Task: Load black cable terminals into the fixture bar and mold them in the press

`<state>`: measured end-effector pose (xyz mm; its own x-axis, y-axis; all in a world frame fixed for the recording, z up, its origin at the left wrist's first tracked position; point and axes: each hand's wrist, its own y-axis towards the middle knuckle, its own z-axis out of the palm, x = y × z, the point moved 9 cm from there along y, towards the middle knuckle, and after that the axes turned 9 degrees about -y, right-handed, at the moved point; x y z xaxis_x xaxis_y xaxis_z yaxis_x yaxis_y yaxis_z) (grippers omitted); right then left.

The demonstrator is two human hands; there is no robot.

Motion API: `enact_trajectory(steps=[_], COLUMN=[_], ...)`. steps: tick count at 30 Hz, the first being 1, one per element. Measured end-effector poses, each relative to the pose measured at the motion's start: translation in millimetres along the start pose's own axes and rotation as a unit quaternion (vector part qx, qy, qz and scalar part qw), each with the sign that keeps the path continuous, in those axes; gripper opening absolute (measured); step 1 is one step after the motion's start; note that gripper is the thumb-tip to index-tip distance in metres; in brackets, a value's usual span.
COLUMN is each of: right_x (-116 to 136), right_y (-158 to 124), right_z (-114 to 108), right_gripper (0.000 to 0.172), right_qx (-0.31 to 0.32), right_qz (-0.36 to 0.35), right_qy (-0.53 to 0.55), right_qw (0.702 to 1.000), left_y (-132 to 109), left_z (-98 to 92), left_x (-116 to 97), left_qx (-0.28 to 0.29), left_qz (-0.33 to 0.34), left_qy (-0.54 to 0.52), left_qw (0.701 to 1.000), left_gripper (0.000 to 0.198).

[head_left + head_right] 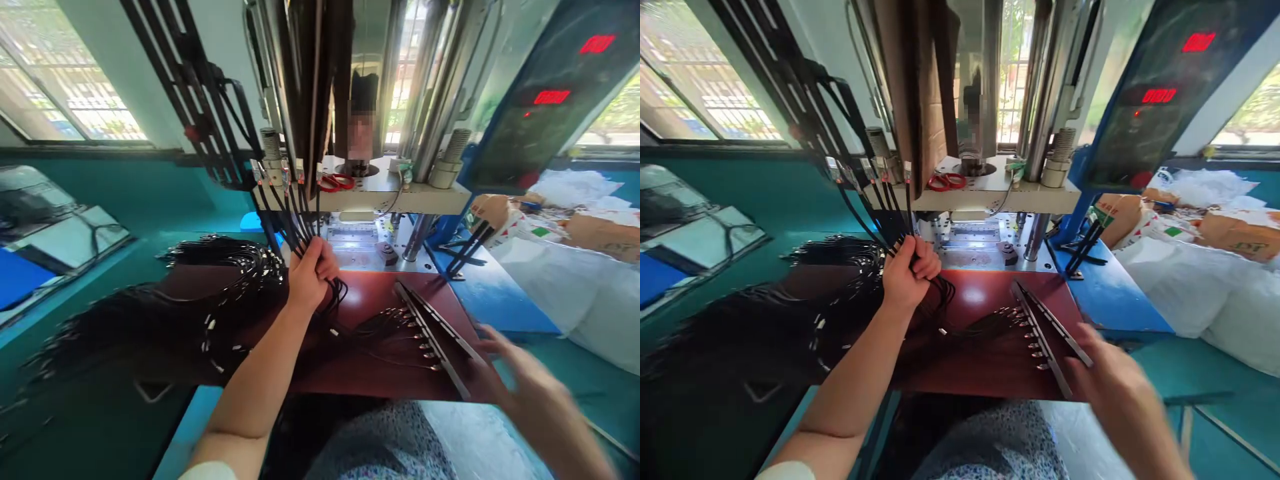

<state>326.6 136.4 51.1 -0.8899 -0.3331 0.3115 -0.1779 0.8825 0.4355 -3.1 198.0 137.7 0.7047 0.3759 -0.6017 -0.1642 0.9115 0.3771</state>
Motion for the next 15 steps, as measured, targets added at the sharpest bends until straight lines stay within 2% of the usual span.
enact_trajectory(steps=[2, 3, 4, 5, 7, 8, 9, 11, 13, 15], right_x=[110, 154, 185, 205, 222, 223, 222, 216, 211, 210], right_y=[21, 29, 37, 43, 50, 52, 53, 54, 52, 48], right_z=[44, 63, 80, 98, 125, 134, 139, 138, 128, 117], right_gripper=[0.046, 0.051, 0.053, 0.048, 0.022, 0.008, 0.003, 0.012, 0.013, 0.012], right_qx=[0.09, 0.119, 0.142, 0.168, 0.198, 0.202, 0.195, 0.152, 0.095, 0.056], right_qz=[-0.16, -0.221, -0.247, -0.259, -0.267, -0.269, -0.271, -0.281, -0.291, -0.303], right_qy=[0.024, 0.016, -0.008, -0.036, -0.073, -0.069, -0.051, 0.012, 0.066, 0.093], right_qw=[0.983, 0.968, 0.958, 0.95, 0.94, 0.939, 0.941, 0.948, 0.95, 0.947], left_y=[-4, -5, -6, -6, -1, 5, 11, 27, 44, 64], left_z=[-1.2, -1.3, -1.6, -2.9, -10.4, -17.7, -28.4, -58.8, -94.2, -119.4], left_x=[-6, -10, -13, -17, -30, -39, -51, -83, -126, -172], left_qx=[-0.01, -0.015, -0.019, -0.025, -0.046, -0.062, -0.085, -0.145, -0.206, -0.216], left_qz=[0.015, 0.024, 0.032, 0.042, 0.07, 0.088, 0.111, 0.172, 0.236, 0.263], left_qy=[-0.007, -0.008, -0.008, -0.007, -0.004, -0.002, 0.002, 0.009, 0.019, 0.06], left_qw=[1.0, 1.0, 0.999, 0.999, 0.996, 0.994, 0.99, 0.974, 0.949, 0.938], left_gripper=[0.036, 0.037, 0.037, 0.038, 0.038, 0.039, 0.039, 0.04, 0.041, 0.044])
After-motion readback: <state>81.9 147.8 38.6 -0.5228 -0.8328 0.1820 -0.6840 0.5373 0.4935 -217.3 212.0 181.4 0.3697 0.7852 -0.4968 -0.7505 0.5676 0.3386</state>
